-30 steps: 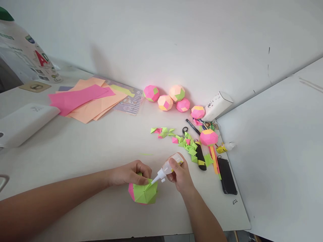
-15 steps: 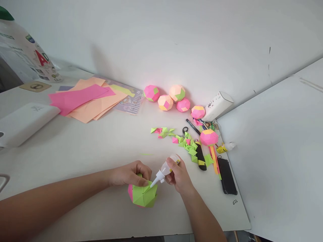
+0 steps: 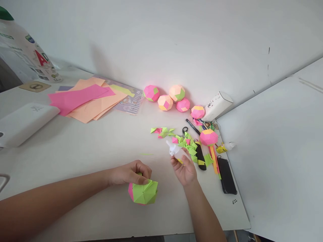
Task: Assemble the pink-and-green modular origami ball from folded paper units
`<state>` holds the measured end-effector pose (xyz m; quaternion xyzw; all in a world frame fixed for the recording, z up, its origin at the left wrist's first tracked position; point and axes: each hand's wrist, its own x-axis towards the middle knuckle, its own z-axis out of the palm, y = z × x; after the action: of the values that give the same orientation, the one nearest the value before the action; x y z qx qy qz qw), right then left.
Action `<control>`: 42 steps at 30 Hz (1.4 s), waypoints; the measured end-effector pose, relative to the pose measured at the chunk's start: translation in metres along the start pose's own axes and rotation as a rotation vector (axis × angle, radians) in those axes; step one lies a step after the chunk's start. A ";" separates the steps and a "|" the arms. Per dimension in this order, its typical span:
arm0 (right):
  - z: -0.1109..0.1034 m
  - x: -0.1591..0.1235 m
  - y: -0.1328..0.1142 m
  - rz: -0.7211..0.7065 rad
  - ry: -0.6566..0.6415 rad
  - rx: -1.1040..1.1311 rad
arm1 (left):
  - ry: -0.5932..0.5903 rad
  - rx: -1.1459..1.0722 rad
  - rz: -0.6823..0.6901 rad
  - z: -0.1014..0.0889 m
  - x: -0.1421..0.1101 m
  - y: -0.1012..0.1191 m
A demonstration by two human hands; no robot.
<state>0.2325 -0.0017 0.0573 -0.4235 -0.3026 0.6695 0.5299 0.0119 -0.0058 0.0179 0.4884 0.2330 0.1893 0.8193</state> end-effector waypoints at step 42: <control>0.006 -0.023 0.008 -0.908 -0.001 -0.986 | 0.063 -0.194 0.095 -0.001 -0.001 -0.001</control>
<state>0.2252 -0.0256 0.0590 -0.4464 -0.7216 0.1637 0.5032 0.0109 -0.0061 0.0171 0.4112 0.2156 0.2649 0.8451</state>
